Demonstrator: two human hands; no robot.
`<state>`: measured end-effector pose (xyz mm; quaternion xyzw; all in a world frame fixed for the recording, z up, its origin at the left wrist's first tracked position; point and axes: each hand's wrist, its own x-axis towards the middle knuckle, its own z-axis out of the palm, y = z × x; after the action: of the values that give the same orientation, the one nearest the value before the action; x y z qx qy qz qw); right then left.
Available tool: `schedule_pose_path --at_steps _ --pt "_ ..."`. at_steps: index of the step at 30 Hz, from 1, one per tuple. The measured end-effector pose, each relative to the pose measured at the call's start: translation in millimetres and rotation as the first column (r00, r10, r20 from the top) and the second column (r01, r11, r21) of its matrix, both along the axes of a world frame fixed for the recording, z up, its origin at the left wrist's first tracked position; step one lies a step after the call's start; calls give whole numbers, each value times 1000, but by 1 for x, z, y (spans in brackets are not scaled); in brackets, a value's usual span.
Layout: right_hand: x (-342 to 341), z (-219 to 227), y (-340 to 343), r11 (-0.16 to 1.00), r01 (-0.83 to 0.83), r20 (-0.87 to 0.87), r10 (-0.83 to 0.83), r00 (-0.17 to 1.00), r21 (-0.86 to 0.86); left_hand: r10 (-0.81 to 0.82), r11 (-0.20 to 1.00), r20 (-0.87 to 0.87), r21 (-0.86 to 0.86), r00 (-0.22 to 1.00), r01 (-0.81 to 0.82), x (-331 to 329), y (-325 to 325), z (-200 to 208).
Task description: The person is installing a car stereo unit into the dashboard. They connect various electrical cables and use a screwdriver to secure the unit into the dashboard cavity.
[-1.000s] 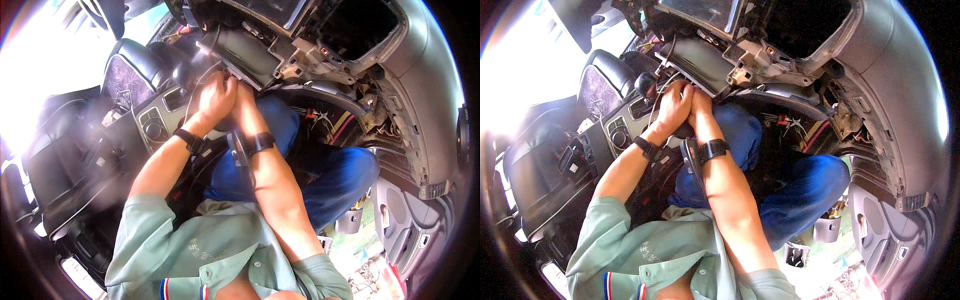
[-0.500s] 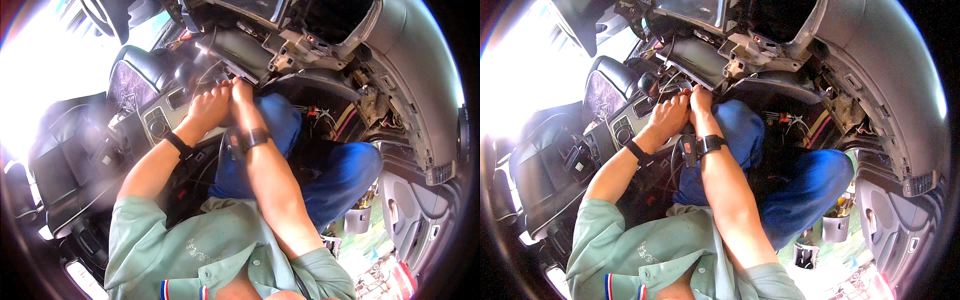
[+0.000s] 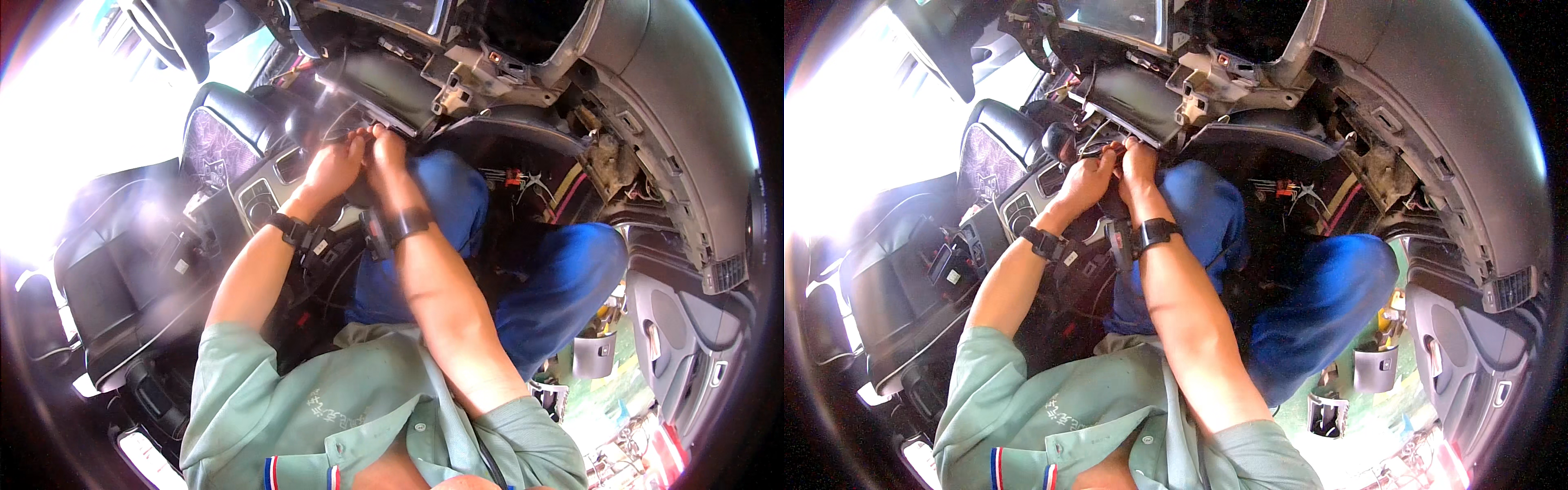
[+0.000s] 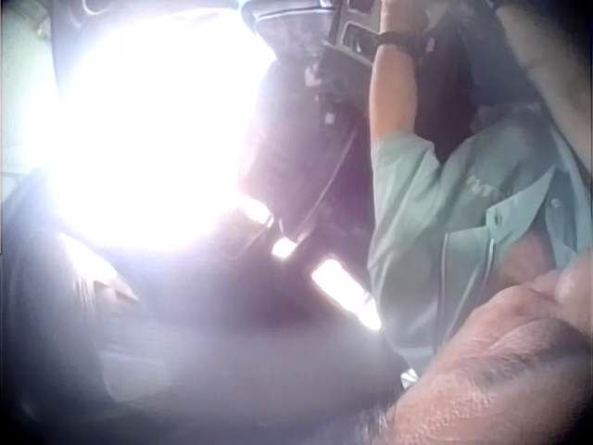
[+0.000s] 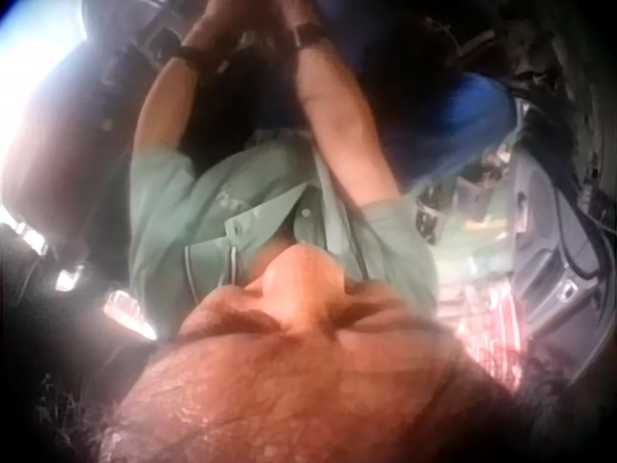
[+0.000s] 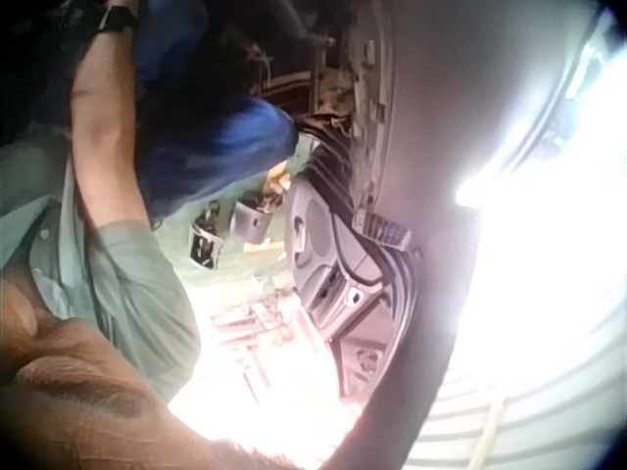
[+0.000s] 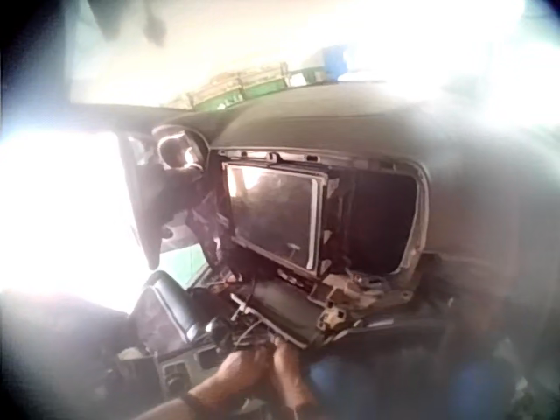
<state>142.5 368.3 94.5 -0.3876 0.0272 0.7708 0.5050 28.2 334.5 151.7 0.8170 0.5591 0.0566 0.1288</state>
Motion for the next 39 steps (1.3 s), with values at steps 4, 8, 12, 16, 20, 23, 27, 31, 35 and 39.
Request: schedule_pose_path --at_steps 4,8,12,16,20,23,27,31,35,39 --pt "-2 -1 -1 989 107 -15 -109 994 -104 155 988 -47 -5 987 -155 19 -19 21" --pt "-10 -20 0 994 33 159 -17 987 -103 34 999 -327 -24 944 -45 15 -22 25" --pt "-8 -34 1 999 -13 107 18 994 -44 96 992 -212 -62 972 -112 16 -19 24" --pt "-7 -19 -2 997 37 -120 -45 992 -67 455 861 154 -328 877 -389 11 -14 -4" --pt "-11 -18 -2 998 -45 77 48 996 -36 589 775 189 -407 786 -483 17 -16 11" --pt "-14 -87 17 995 -69 386 33 922 79 332 943 96 -12 938 -333 23 -17 19" --pt "-14 -58 3 1000 -20 114 20 993 2 37 991 -257 134 966 -2 12 -23 14" --pt "-5 -12 -4 999 17 58 -15 998 -48 14 999 -297 49 955 1 9 -15 -5" --pt "0 0 -5 996 75 64 -71 995 -58 170 981 -42 104 985 -165 2 -13 -26" --pt "-6 -18 1 992 119 57 -117 992 -48 260 960 103 78 960 -268 18 -22 15"
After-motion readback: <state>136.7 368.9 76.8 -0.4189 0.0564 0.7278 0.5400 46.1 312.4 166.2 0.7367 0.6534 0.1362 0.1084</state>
